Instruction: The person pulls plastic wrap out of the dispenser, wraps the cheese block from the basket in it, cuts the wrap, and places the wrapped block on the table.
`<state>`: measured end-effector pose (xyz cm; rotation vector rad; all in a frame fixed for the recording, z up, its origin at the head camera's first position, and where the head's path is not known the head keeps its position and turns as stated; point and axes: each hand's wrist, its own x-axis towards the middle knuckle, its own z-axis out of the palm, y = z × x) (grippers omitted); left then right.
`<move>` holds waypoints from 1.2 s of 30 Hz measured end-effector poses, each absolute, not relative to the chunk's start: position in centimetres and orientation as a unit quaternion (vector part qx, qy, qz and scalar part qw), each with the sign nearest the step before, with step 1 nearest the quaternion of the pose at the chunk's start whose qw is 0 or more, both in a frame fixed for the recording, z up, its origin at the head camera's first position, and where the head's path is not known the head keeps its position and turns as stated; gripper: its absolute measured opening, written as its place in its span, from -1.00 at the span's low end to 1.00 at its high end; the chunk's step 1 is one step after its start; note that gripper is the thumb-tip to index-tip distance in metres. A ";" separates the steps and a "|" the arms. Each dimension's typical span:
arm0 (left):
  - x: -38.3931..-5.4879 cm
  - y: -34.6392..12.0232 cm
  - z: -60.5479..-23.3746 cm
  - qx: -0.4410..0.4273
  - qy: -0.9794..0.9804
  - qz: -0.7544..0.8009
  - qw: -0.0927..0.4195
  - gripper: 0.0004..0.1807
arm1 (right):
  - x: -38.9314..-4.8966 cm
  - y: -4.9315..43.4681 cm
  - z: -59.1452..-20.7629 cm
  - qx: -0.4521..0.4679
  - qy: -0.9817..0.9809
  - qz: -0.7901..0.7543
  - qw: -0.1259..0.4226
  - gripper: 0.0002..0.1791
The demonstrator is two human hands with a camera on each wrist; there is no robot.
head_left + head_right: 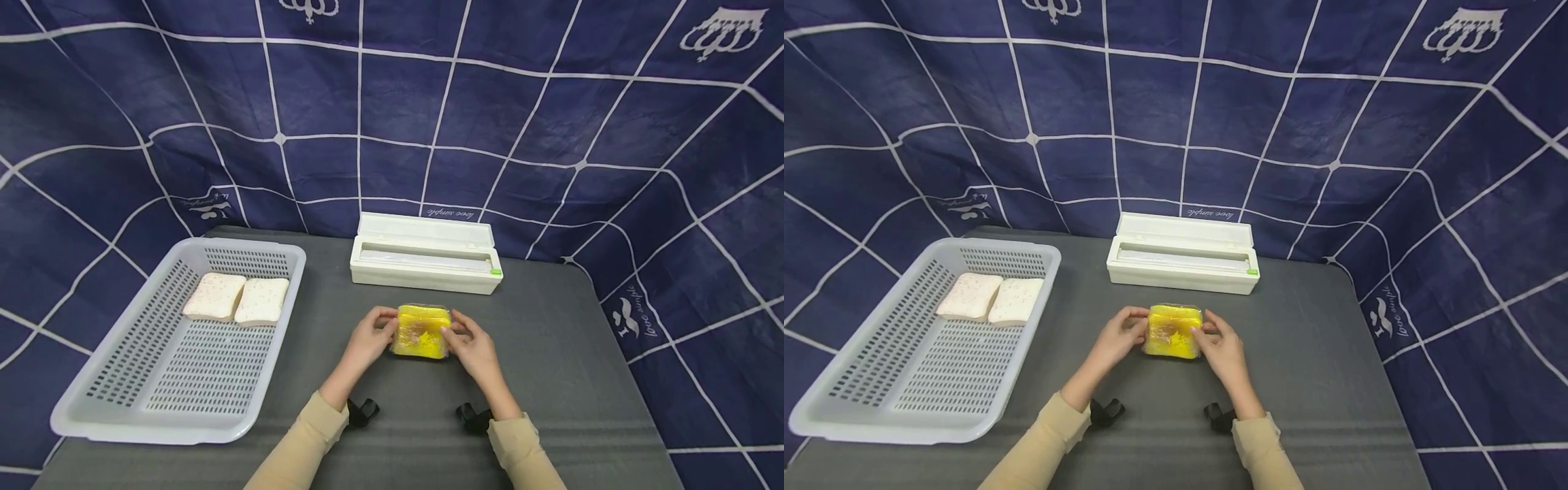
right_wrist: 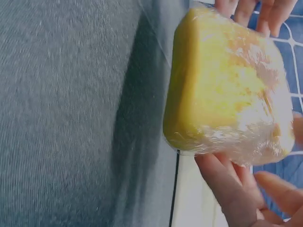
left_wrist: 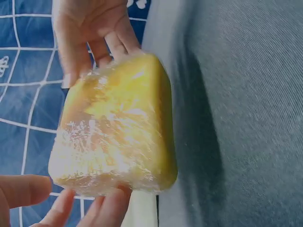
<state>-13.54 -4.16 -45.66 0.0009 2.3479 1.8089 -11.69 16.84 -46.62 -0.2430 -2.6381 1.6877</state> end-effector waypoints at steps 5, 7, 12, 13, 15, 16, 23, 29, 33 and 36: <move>-13.2 -3.6 -45.3 -0.011 0.780 0.621 0.070 -0.72 | -11.2 17.5 -46.5 -0.067 -0.803 0.593 0.015 -0.46; -13.0 -3.5 -45.5 -0.020 0.783 0.617 0.068 -0.70 | -11.0 17.6 -46.6 -0.078 -0.790 0.607 0.023 -0.49; -12.5 -3.3 -46.4 -0.021 0.780 0.622 0.064 -0.72 | -10.4 17.5 -47.4 -0.124 -0.798 0.589 0.040 -0.59; -12.3 -3.3 -46.6 -0.019 0.777 0.626 0.064 -0.74 | -10.2 17.5 -47.5 -0.131 -0.800 0.584 0.038 -0.63; -12.0 -3.2 -47.2 -0.009 0.771 0.634 0.059 -0.77 | -10.0 17.6 -47.8 -0.129 -0.801 0.584 0.029 -0.70; -11.9 -3.2 -47.4 -0.005 0.767 0.639 0.058 -0.79 | -9.9 17.6 -48.0 -0.125 -0.798 0.588 0.025 -0.72; -10.6 -2.8 -48.9 0.047 0.774 0.629 0.055 -0.74 | -9.3 17.8 -48.8 -0.051 -0.798 0.601 0.015 -0.61; -10.1 -2.8 -49.6 0.058 0.799 0.595 0.067 -0.70 | -8.9 17.7 -49.4 -0.036 -0.822 0.569 0.015 -0.55; -10.1 -2.7 -49.8 0.052 0.806 0.585 0.072 -0.68 | -8.8 17.6 -49.6 -0.031 -0.831 0.554 0.015 -0.54; -10.1 -2.6 -49.9 0.046 0.809 0.581 0.074 -0.67 | -8.8 17.5 -49.7 -0.032 -0.843 0.537 0.013 -0.53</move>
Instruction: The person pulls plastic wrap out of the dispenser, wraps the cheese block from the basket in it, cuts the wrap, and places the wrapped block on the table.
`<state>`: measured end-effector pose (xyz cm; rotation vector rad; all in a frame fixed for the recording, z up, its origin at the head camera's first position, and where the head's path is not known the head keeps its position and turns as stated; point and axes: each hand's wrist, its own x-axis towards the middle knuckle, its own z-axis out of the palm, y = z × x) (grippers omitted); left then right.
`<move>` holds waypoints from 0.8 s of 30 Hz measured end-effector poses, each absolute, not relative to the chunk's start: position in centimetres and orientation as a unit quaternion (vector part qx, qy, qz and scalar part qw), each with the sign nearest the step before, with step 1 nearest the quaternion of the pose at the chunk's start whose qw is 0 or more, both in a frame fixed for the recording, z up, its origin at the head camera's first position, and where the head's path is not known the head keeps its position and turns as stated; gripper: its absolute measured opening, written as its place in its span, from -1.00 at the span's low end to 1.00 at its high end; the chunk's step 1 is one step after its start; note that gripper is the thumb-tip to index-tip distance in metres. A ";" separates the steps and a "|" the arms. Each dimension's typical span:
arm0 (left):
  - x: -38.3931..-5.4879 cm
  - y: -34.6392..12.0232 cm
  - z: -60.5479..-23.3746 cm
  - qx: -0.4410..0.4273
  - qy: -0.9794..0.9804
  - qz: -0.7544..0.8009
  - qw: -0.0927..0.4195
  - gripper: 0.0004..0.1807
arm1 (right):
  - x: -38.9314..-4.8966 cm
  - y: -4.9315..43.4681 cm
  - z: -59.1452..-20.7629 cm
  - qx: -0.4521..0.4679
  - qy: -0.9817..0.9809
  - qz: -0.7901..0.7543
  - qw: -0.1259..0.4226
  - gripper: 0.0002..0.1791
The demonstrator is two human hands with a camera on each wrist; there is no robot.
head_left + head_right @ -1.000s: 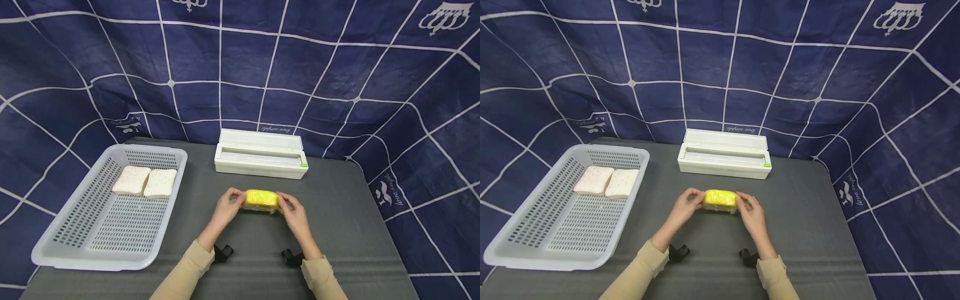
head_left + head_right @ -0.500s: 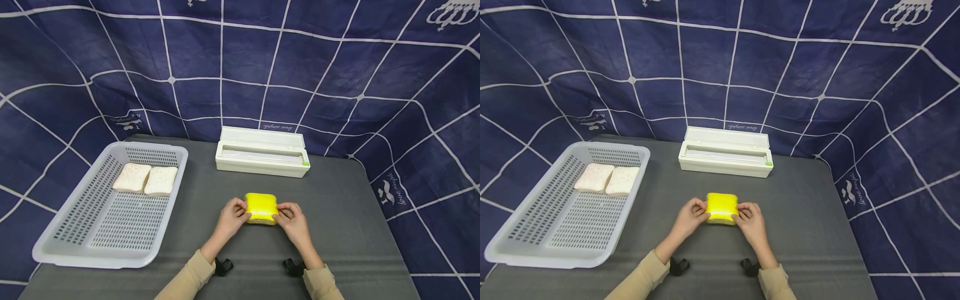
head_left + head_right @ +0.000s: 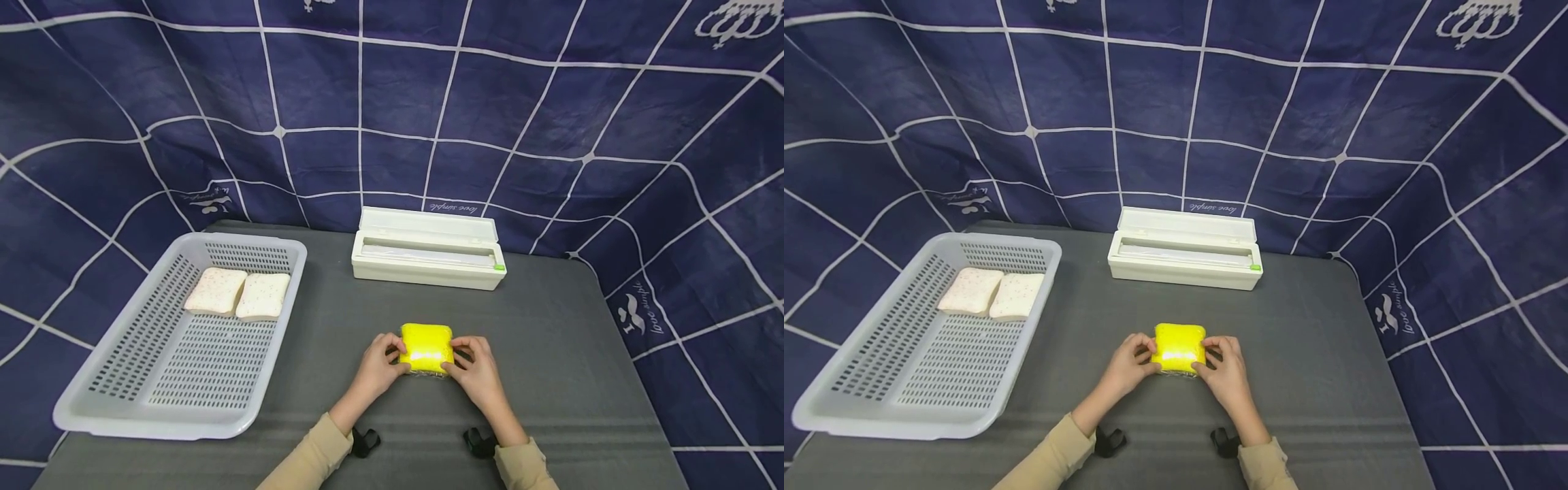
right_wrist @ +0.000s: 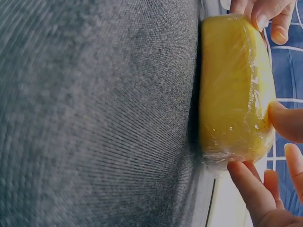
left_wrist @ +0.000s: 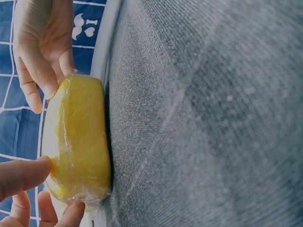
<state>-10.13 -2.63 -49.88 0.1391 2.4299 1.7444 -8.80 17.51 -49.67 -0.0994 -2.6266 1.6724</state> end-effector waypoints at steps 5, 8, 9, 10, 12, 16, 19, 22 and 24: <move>-10.2 -2.6 -49.8 0.044 0.811 0.578 0.073 -0.66 | -8.7 17.4 -49.7 -0.037 -0.854 0.519 0.010 -0.51; -10.2 -2.6 -49.8 0.044 0.807 0.584 0.075 -0.66 | -8.6 17.4 -49.7 -0.035 -0.856 0.516 0.009 -0.45; -10.2 -2.6 -49.8 0.044 0.805 0.586 0.075 -0.65 | -8.6 17.4 -49.8 -0.033 -0.856 0.515 0.007 -0.40; -10.2 -2.6 -49.8 0.043 0.806 0.586 0.075 -0.64 | -8.6 17.4 -49.8 -0.032 -0.860 0.510 0.004 -0.33; -10.3 -2.7 -49.8 0.042 0.808 0.583 0.071 -0.62 | -8.6 17.5 -49.9 -0.026 -0.869 0.495 -0.011 -0.14; -10.3 -2.8 -49.8 0.031 0.824 0.562 0.057 -0.68 | -9.1 17.4 -50.2 -0.018 -0.889 0.454 -0.054 0.23; -10.4 -3.0 -49.6 0.013 0.831 0.555 0.042 -0.75 | -9.6 17.1 -50.5 -0.011 -0.899 0.433 -0.067 0.32; -10.6 -3.5 -49.3 -0.007 0.832 0.554 0.024 -0.75 | -9.9 16.8 -50.7 -0.005 -0.905 0.421 -0.064 0.34; -10.7 -4.0 -49.1 -0.020 0.830 0.558 0.015 -0.72 | -10.1 16.6 -50.8 -0.002 -0.906 0.419 -0.060 0.34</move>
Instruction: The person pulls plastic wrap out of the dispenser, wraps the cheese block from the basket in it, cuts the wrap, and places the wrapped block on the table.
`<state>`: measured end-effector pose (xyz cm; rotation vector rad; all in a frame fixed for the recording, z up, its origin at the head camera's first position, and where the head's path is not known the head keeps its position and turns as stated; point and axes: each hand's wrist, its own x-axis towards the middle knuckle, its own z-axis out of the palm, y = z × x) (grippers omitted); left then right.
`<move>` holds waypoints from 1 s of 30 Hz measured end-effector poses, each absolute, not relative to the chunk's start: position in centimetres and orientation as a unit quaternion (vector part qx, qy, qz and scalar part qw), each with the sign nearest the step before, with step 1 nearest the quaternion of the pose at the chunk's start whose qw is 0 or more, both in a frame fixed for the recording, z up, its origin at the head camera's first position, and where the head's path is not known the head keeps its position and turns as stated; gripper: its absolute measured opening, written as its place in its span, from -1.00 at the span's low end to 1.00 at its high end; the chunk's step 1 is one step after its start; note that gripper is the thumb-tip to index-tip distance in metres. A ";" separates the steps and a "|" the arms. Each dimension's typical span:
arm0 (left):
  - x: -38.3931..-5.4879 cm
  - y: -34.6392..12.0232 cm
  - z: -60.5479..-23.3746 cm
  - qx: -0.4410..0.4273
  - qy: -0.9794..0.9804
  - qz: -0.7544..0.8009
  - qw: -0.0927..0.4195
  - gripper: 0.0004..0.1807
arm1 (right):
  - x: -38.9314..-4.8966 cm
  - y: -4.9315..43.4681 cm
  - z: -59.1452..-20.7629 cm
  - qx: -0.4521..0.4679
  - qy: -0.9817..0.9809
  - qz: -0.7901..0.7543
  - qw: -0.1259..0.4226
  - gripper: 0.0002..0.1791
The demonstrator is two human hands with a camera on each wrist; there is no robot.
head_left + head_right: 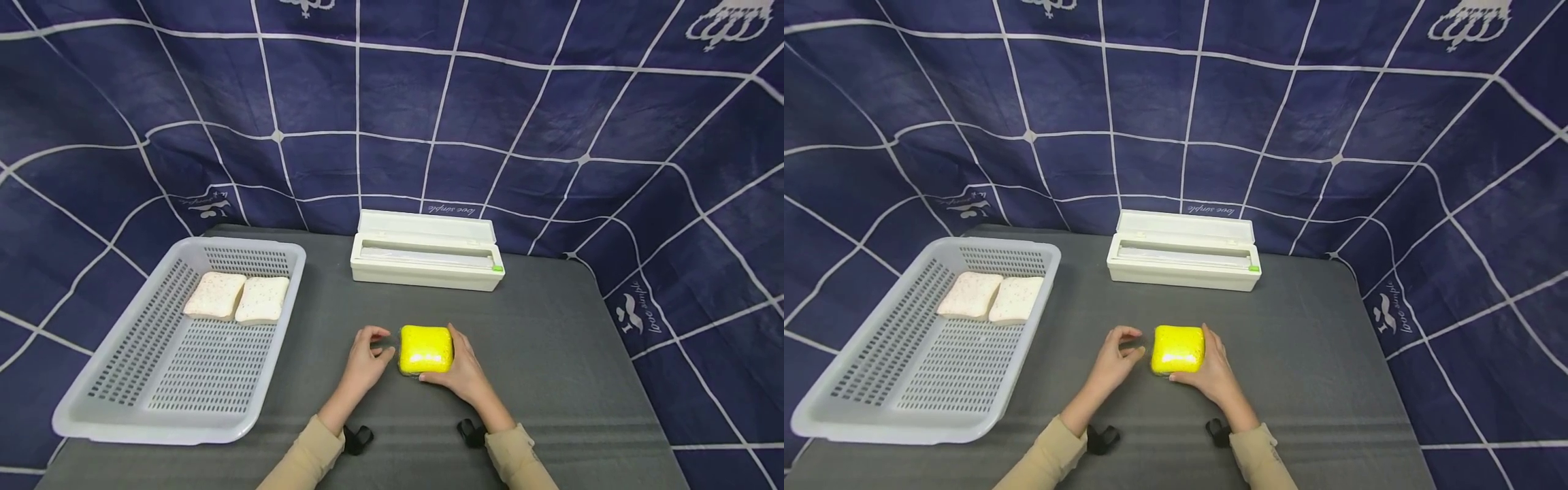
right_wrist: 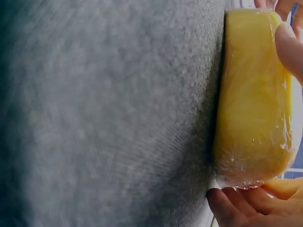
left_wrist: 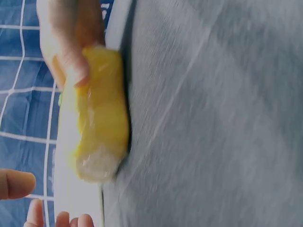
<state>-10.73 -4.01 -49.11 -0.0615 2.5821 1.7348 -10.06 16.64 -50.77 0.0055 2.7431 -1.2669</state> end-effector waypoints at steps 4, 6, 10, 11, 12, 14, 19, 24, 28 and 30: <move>-11.1 -5.3 -49.1 -0.044 0.827 0.561 -0.007 -0.68 | -10.3 16.4 -50.7 -0.003 0.910 -0.411 0.055 0.34; -11.3 -5.9 -49.1 -0.054 0.828 0.559 -0.014 -0.67 | -10.4 16.4 -50.6 -0.008 0.913 -0.405 0.047 0.31; -11.5 -6.7 -49.2 -0.069 0.825 0.561 -0.020 -0.66 | -10.6 16.3 -50.5 -0.017 0.916 -0.400 0.032 0.23; -11.5 -6.9 -49.2 -0.071 0.823 0.563 -0.021 -0.66 | -10.6 16.3 -50.4 -0.018 0.916 -0.400 0.029 0.21; -11.5 -7.0 -49.2 -0.074 0.821 0.566 -0.020 -0.65 | -10.7 16.3 -50.4 -0.018 0.916 -0.399 0.026 0.20; -11.5 -7.2 -49.1 -0.081 0.818 0.570 -0.018 -0.64 | -10.8 16.6 -50.2 -0.014 0.915 -0.402 0.025 0.19; -11.4 -7.4 -49.0 -0.084 0.817 0.570 -0.026 -0.63 | -11.6 19.6 -49.3 0.026 0.906 -0.422 0.034 0.18; -11.2 -7.5 -49.0 -0.077 0.816 0.571 -0.033 -0.63 | -12.6 25.3 -47.9 0.095 0.894 -0.434 0.055 0.23; -11.1 -7.5 -49.1 -0.072 0.820 0.567 -0.036 -0.64 | -13.0 29.6 -47.3 0.143 0.896 -0.415 0.062 0.29; -11.1 -7.4 -49.2 -0.068 0.821 0.565 -0.038 -0.64 | -13.0 31.5 -47.4 0.157 0.898 -0.406 0.067 0.30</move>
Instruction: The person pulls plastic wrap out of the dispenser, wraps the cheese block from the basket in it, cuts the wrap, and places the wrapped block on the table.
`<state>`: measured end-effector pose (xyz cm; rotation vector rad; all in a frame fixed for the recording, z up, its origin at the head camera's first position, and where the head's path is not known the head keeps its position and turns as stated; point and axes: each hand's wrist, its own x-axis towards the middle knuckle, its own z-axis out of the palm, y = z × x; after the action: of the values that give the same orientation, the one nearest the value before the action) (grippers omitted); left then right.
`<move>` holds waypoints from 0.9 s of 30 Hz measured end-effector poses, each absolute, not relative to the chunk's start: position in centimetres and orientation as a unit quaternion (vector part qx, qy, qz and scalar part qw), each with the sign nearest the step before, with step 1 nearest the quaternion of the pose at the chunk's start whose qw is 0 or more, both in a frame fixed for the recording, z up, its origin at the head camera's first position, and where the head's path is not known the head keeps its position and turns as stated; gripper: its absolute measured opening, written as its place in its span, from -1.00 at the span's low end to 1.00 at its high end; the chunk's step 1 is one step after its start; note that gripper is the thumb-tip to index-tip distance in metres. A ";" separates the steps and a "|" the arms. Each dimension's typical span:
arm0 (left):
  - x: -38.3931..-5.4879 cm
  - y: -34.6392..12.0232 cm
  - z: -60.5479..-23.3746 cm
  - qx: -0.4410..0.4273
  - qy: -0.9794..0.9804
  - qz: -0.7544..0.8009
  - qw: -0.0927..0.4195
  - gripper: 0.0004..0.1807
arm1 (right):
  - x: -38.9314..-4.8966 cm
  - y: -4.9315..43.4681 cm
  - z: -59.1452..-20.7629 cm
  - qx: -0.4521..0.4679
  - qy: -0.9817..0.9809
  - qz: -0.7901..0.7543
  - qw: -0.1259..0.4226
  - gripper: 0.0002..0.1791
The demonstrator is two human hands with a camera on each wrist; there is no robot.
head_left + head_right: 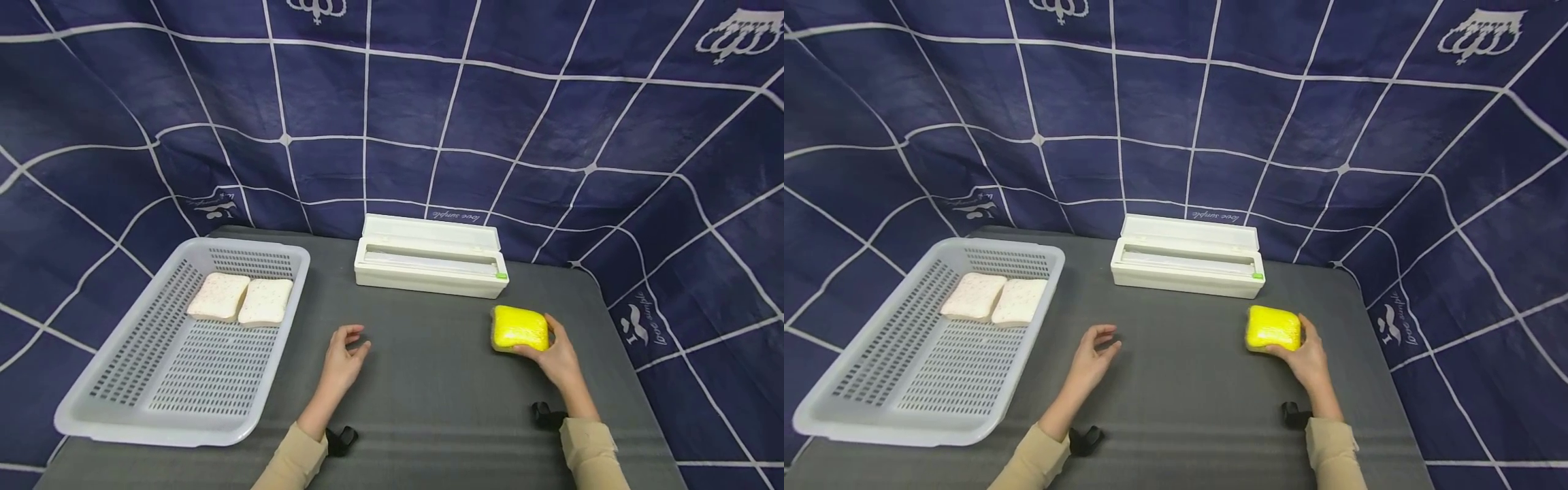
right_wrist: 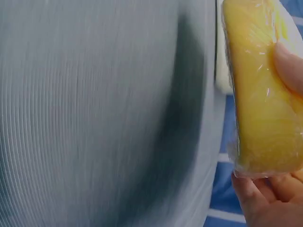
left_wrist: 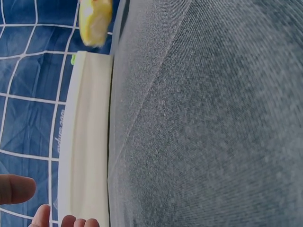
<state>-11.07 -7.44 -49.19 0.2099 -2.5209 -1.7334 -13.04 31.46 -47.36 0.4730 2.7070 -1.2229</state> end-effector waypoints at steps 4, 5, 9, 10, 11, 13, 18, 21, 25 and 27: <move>-11.1 -7.4 -49.4 0.067 -0.825 -0.560 0.040 -0.64 | -12.8 34.2 -47.9 0.162 0.895 -0.409 0.078 0.26; -11.2 -7.4 -49.3 0.068 -0.825 -0.560 0.040 -0.64 | -12.7 34.6 -48.2 0.161 0.893 -0.412 0.080 0.25; -11.2 -7.4 -49.3 0.065 -0.826 -0.559 0.037 -0.64 | -12.4 35.8 -48.9 0.154 0.892 -0.415 0.087 0.22; -11.2 -7.3 -49.3 0.064 -0.826 -0.559 0.035 -0.64 | -12.4 35.9 -49.1 0.152 0.893 -0.414 0.090 0.21; -11.2 -7.3 -49.3 0.064 -0.825 -0.560 0.033 -0.64 | -12.3 36.1 -49.2 0.148 0.895 -0.410 0.093 0.21; -11.2 -7.3 -49.3 0.061 -0.825 -0.560 0.031 -0.64 | -12.3 36.3 -49.3 0.137 0.901 -0.400 0.102 0.19; -11.4 -7.3 -49.3 0.059 -0.829 -0.555 0.025 -0.64 | -12.5 36.7 -49.2 0.103 0.914 -0.375 0.117 0.21; -11.5 -7.2 -49.4 0.058 -0.833 -0.550 0.021 -0.64 | -12.6 36.8 -49.1 0.093 0.916 -0.370 0.124 0.22; -11.6 -7.2 -49.5 0.059 -0.837 -0.543 0.017 -0.63 | -12.7 36.7 -49.1 0.087 0.917 -0.366 0.129 0.23; -11.6 -7.2 -49.6 0.058 -0.838 -0.542 0.014 -0.63 | -12.8 36.7 -49.2 0.086 0.917 -0.367 0.132 0.23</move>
<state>-11.59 -7.18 -49.55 0.1815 -2.6092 -1.6876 -12.81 36.68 -49.16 0.2509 2.6615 -1.0640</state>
